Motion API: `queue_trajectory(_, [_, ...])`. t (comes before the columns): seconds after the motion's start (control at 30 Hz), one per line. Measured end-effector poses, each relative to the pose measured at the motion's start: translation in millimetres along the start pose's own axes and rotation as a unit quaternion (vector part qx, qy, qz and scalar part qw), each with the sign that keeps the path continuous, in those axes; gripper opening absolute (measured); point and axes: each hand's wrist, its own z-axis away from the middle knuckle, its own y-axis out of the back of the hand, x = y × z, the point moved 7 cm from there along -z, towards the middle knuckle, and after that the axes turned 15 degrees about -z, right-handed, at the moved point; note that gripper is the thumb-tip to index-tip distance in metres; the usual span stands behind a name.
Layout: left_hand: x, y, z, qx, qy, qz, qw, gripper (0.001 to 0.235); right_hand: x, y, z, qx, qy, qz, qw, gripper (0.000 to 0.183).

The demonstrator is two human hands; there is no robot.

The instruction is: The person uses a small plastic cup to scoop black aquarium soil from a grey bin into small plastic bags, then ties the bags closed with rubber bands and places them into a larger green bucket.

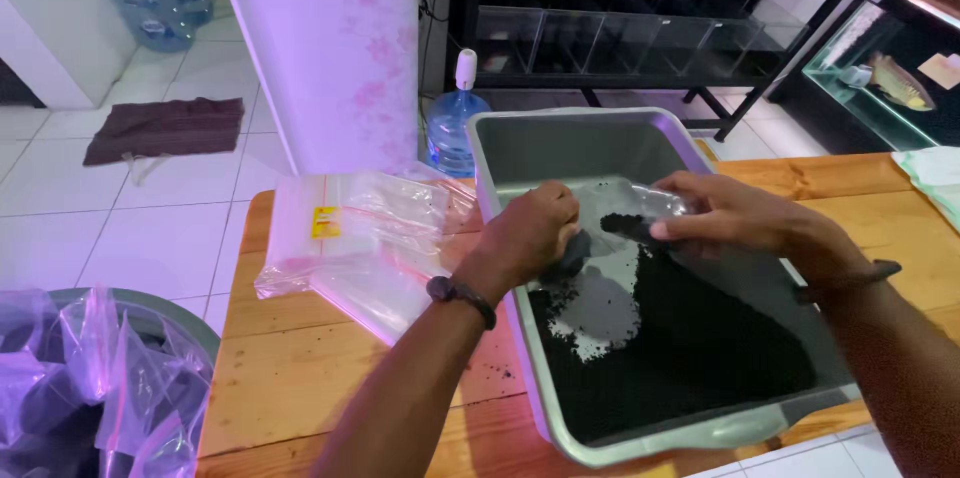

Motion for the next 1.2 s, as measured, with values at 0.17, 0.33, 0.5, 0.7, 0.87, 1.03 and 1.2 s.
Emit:
queue_trajectory(0.17, [-6, -7, -1, 0.019, -0.022, -0.021, 0.999, 0.013, -28, 1, -12, 0.061, 0.034, 0.119, 0.990, 0.072])
queue_trajectory(0.33, [-8, -12, -2, 0.055, -0.037, -0.027, 0.997, 0.013, -76, -9, 9, 0.104, 0.084, 0.234, 0.963, 0.075])
queue_trajectory(0.5, [-13, -23, -5, 0.049, -0.022, -0.033, 0.998, 0.009, -90, 0, 38, 0.185, 0.072, 0.317, 0.928, 0.086])
queue_trajectory(0.7, [-9, -17, -3, 0.029, -0.024, -0.060, 0.998, 0.015, -40, -16, 98, 0.136, -0.008, 0.261, 0.956, 0.074])
queue_trajectory(0.87, [-13, -26, -5, 0.024, -0.023, -0.055, 0.998, 0.014, 46, -32, 76, 0.052, 0.009, 0.233, 0.971, 0.071])
queue_trajectory(1.03, [-17, -28, -4, 0.030, -0.035, -0.067, 0.997, 0.015, 30, -51, 43, 0.101, 0.086, 0.187, 0.973, 0.072])
queue_trajectory(1.2, [-4, -7, 3, 0.063, -0.070, -0.046, 0.995, 0.022, 28, -69, -4, 0.142, 0.159, 0.157, 0.964, 0.057])
